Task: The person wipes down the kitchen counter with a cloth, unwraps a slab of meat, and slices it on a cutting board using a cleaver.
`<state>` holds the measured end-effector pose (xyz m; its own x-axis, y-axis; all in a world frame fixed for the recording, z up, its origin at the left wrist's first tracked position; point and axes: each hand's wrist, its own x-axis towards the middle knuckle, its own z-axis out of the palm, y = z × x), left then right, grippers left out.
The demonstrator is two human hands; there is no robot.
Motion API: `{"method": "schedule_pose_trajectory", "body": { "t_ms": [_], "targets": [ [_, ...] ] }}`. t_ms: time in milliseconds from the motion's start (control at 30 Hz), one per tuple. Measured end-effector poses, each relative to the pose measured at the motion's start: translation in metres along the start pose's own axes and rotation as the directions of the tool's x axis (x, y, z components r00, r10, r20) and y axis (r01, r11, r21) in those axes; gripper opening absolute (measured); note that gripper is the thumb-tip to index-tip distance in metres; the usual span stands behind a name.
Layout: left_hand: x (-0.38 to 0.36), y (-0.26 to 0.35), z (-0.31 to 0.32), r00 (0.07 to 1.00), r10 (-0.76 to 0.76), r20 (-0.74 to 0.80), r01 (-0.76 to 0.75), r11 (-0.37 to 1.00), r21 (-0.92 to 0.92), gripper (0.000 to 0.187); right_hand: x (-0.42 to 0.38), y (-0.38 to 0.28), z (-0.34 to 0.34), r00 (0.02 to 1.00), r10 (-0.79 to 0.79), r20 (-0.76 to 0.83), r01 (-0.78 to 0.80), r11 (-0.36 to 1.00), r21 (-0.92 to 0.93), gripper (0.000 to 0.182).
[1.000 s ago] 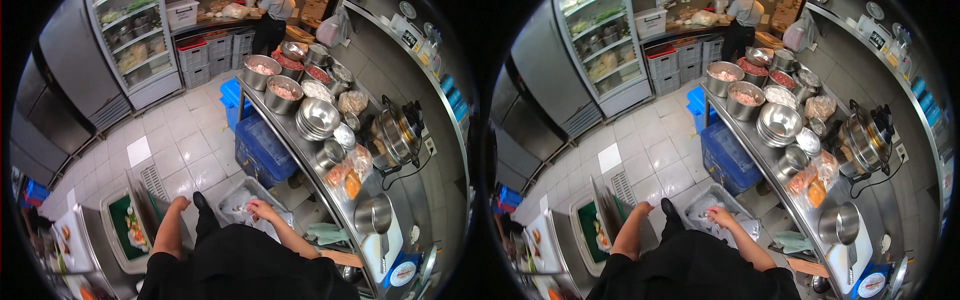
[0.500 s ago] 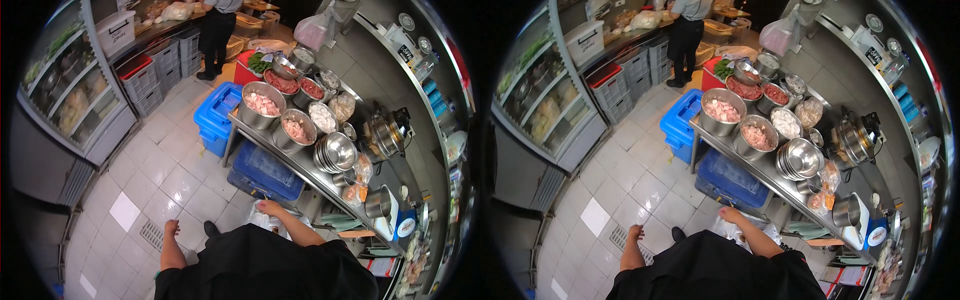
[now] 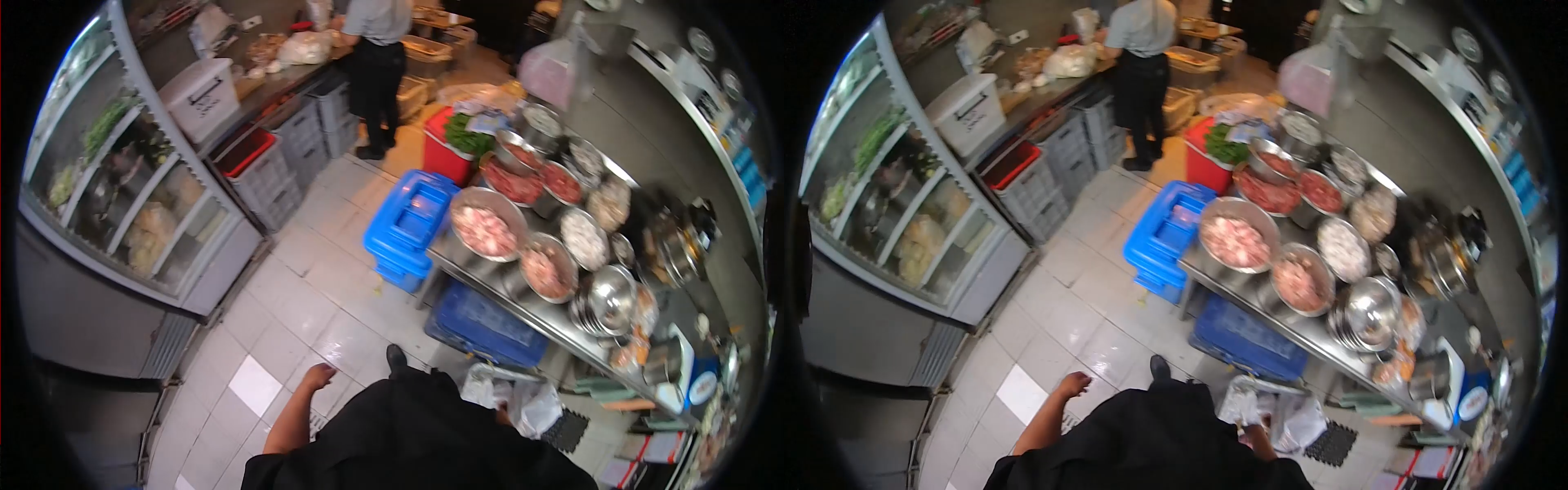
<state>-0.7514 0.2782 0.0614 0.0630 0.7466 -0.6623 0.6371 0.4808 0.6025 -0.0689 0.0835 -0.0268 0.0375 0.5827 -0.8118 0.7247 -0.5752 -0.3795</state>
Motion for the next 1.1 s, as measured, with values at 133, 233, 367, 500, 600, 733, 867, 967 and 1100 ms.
{"method": "schedule_pose_trajectory", "body": {
  "t_ms": [133,233,367,500,600,733,867,967,1100],
  "targets": [
    [0.037,0.070,-0.048,0.996,0.067,0.052,-0.071,0.994,0.079,0.049,0.051,-0.119,-0.026,0.996,0.093,-0.013,-0.092,0.994,0.056,0.029],
    [0.090,0.061,-0.085,0.958,0.252,0.138,-0.284,0.903,0.324,0.053,0.109,-0.215,-0.052,0.999,0.016,-0.046,-0.015,1.000,0.017,0.031],
    [0.106,0.064,-0.157,0.997,0.082,-0.009,-0.072,0.918,0.390,0.053,0.186,-0.345,-0.069,0.966,-0.222,-0.135,0.220,0.975,-0.029,0.032],
    [0.126,0.005,-0.214,0.957,-0.240,-0.161,0.240,0.971,-0.016,0.051,0.265,-0.490,-0.080,0.664,-0.643,-0.383,0.684,0.729,-0.039,0.034],
    [0.145,-0.045,-0.232,0.837,-0.547,-0.012,0.517,0.797,-0.314,0.043,0.281,-0.641,-0.119,0.961,-0.273,-0.053,0.263,0.954,-0.144,0.033],
    [0.168,-0.065,-0.285,0.835,-0.309,0.456,0.184,0.937,0.298,0.073,0.335,-0.763,-0.128,0.839,-0.503,-0.208,0.423,0.843,-0.332,0.031],
    [0.220,-0.090,-0.357,0.917,-0.290,0.276,0.255,0.955,0.154,0.059,0.372,-0.878,-0.145,0.889,-0.430,-0.155,0.354,0.862,-0.363,0.033],
    [0.289,-0.086,-0.439,0.980,-0.056,0.191,0.001,0.960,0.280,0.050,0.401,-0.958,-0.145,0.818,-0.570,-0.082,0.494,0.768,-0.409,0.036],
    [0.380,-0.067,-0.553,1.000,0.004,-0.015,0.002,0.912,0.410,0.032,0.414,-1.092,-0.158,0.747,-0.653,-0.121,0.634,0.756,-0.164,0.022]
  ]
}}
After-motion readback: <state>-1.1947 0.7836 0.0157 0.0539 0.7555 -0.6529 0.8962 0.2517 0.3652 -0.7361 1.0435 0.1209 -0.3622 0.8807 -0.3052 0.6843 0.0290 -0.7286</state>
